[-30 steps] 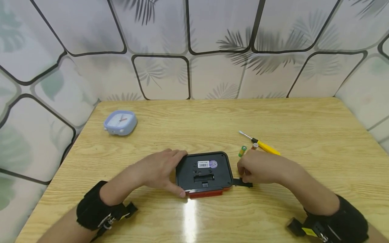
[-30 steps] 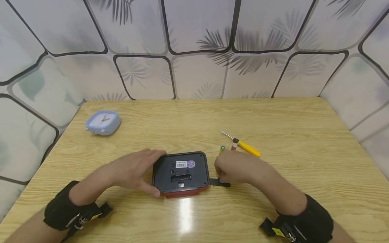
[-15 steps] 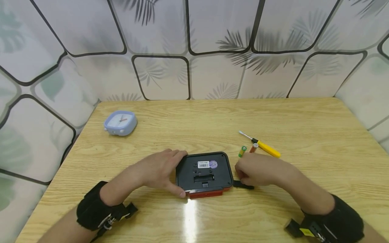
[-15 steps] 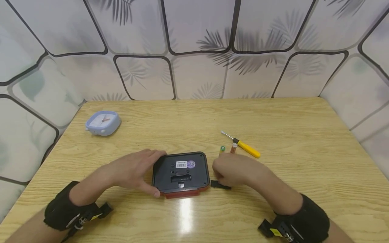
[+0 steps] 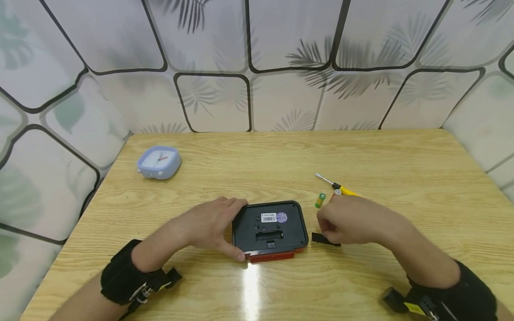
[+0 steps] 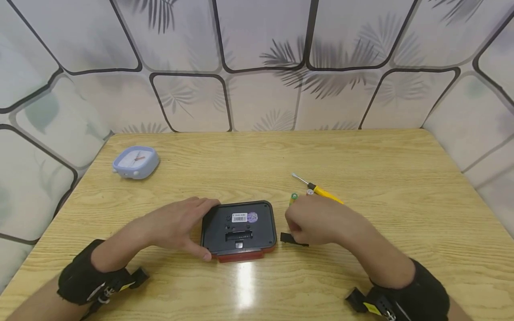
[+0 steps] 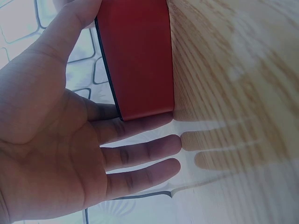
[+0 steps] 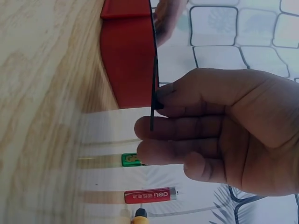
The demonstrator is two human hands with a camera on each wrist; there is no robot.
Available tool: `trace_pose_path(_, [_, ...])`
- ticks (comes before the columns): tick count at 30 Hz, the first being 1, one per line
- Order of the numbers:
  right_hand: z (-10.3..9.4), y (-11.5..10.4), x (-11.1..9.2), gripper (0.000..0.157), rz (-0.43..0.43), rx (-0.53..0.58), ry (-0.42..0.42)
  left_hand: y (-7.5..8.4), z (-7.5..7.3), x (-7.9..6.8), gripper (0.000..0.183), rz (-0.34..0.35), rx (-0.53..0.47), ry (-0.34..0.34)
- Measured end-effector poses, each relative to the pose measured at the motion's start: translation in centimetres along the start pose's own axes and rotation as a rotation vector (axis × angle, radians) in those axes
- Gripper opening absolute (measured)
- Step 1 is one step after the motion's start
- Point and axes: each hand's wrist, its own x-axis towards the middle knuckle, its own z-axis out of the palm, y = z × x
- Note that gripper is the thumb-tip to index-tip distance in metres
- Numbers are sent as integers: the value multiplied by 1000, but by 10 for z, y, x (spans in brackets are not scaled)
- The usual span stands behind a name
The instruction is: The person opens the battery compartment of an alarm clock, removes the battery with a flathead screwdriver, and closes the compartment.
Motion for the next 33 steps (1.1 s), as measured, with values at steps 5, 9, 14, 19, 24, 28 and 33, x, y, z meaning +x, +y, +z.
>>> trace_pose_path(5, [-4, -2, -2, 25, -36, 26, 54, 0, 0, 0, 118, -1, -2, 0])
trace_pose_path(9, [-4, -4, 0, 25, -62, 50, 103, 0, 0, 0, 118, 0, -2, 0])
trace_pose_path(14, [-2, -5, 4, 26, -96, 79, 177, -1, 0, -1, 117, 12, 1, 6])
trace_pose_path(19, [1, -6, 9, 24, -142, 104, 257, -2, 0, -1, 118, 26, 12, 10])
trace_pose_path(24, [4, -8, 10, 16, -173, 105, 290, 0, 2, 0, 118, 28, 28, 17])
trace_pose_path(28, [5, -11, 11, 10, -158, 76, 302, 4, 4, 1, 117, 22, 48, 29])
trace_pose_path(33, [13, -15, 15, 21, -184, -17, 365, 6, 5, 1, 117, -3, 66, 28])
